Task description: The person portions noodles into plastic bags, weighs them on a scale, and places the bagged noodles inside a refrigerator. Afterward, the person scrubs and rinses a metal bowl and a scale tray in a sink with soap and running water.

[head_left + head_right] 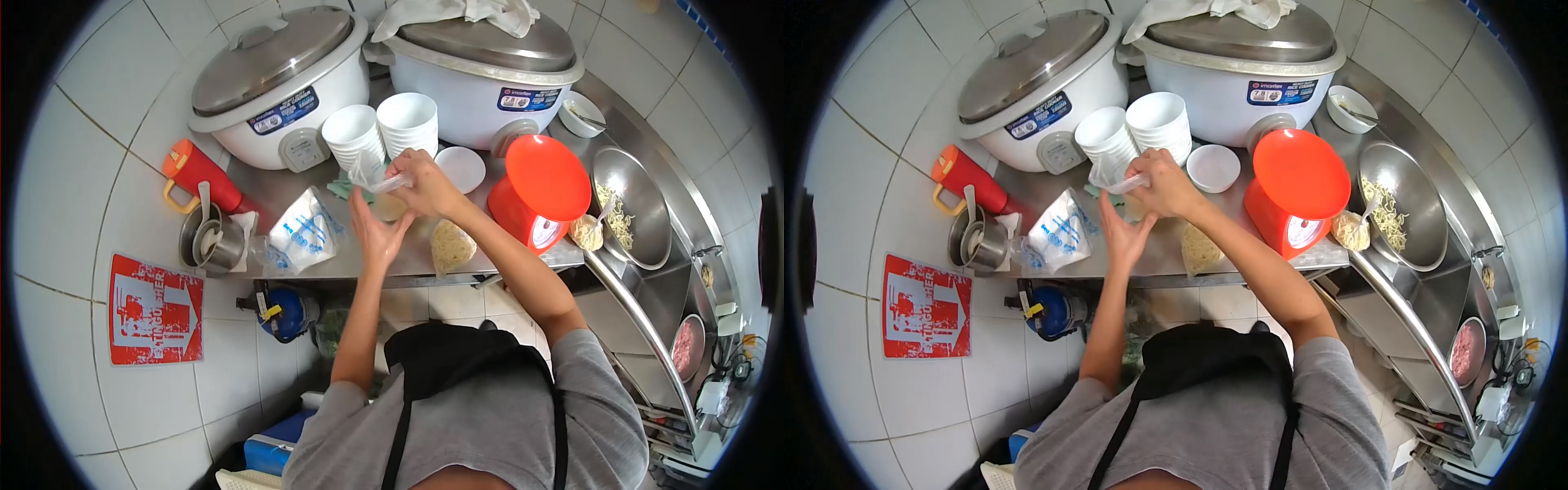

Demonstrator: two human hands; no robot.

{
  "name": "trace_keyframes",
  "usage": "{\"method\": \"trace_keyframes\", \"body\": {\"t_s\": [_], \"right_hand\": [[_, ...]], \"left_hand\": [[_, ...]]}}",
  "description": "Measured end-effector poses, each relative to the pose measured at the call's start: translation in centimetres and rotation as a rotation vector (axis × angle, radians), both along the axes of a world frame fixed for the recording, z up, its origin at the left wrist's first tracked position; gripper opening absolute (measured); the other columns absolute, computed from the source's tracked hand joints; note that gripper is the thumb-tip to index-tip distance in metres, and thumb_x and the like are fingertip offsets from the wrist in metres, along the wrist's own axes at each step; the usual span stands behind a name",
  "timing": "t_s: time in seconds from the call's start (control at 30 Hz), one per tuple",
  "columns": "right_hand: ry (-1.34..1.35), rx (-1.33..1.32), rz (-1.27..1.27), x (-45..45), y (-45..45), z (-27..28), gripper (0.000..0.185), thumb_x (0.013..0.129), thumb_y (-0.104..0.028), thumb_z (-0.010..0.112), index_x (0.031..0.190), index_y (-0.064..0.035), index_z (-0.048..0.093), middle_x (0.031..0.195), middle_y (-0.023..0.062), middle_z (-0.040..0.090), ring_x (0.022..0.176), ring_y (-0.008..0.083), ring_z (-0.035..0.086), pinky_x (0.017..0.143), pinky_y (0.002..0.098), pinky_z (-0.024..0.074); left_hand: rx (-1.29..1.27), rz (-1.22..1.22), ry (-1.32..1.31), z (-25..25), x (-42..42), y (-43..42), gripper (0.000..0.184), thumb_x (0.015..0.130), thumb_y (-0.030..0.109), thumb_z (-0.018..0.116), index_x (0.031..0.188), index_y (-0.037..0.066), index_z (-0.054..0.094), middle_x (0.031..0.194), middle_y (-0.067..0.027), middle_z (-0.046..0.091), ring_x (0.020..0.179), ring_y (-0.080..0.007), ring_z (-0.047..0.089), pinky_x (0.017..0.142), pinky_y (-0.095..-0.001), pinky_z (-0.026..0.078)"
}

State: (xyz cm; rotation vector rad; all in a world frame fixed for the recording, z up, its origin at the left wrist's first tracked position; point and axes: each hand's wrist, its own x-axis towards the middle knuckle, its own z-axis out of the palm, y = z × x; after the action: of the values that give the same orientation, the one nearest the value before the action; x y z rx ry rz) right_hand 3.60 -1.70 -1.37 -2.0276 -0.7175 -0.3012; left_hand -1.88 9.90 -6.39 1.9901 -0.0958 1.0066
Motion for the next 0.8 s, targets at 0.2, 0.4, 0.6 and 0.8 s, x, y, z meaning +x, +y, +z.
{"method": "trace_keyframes", "body": {"t_s": [0.2,0.4,0.6,0.8], "right_hand": [[0.198,0.101,0.087,-1.6,1.7,-0.1,0.024,0.072,-0.019,0.063,0.070,-0.0016,0.046,0.059,0.0143,0.049,0.054,0.0223,0.045,0.054,0.0348,0.0390],[0.327,0.253,-0.025,-3.6,0.4,-0.3,0.036,0.074,-0.023,0.066,0.063,-0.0024,0.038,0.055,0.0057,0.038,0.055,0.0170,0.037,0.051,0.0320,0.0348],[-0.135,-0.074,-0.192,-4.6,-0.7,0.2,0.028,0.073,-0.019,0.064,0.093,-0.0014,0.055,0.078,0.0141,0.056,0.074,0.0304,0.055,0.068,0.0371,0.0439],[-0.043,0.018,-0.018,-4.7,-0.3,-0.2,0.020,0.076,-0.008,0.056,0.093,0.0023,0.056,0.082,0.0197,0.057,0.073,0.0328,0.056,0.067,0.0390,0.0439]], "left_hand": [[0.035,-0.263,0.353,-2.0,2.5,-0.1,0.029,0.065,0.022,0.064,0.085,0.004,0.054,0.077,-0.0184,0.059,0.075,-0.0364,0.056,0.062,-0.0434,0.043],[0.165,-0.284,0.566,-5.7,2.9,0.8,0.020,0.072,0.014,0.056,0.092,0.009,0.058,0.077,-0.0160,0.061,0.074,-0.0355,0.057,0.062,-0.0437,0.044],[-0.073,-0.349,0.376,-4.5,1.7,-0.5,0.028,0.069,0.012,0.059,0.096,0.007,0.057,0.082,-0.0119,0.062,0.077,-0.0320,0.058,0.068,-0.0411,0.044],[0.305,-0.278,0.497,-1.6,0.8,0.6,0.023,0.067,0.014,0.061,0.089,0.006,0.057,0.089,-0.0086,0.060,0.086,-0.0250,0.057,0.076,-0.0361,0.041]]}}
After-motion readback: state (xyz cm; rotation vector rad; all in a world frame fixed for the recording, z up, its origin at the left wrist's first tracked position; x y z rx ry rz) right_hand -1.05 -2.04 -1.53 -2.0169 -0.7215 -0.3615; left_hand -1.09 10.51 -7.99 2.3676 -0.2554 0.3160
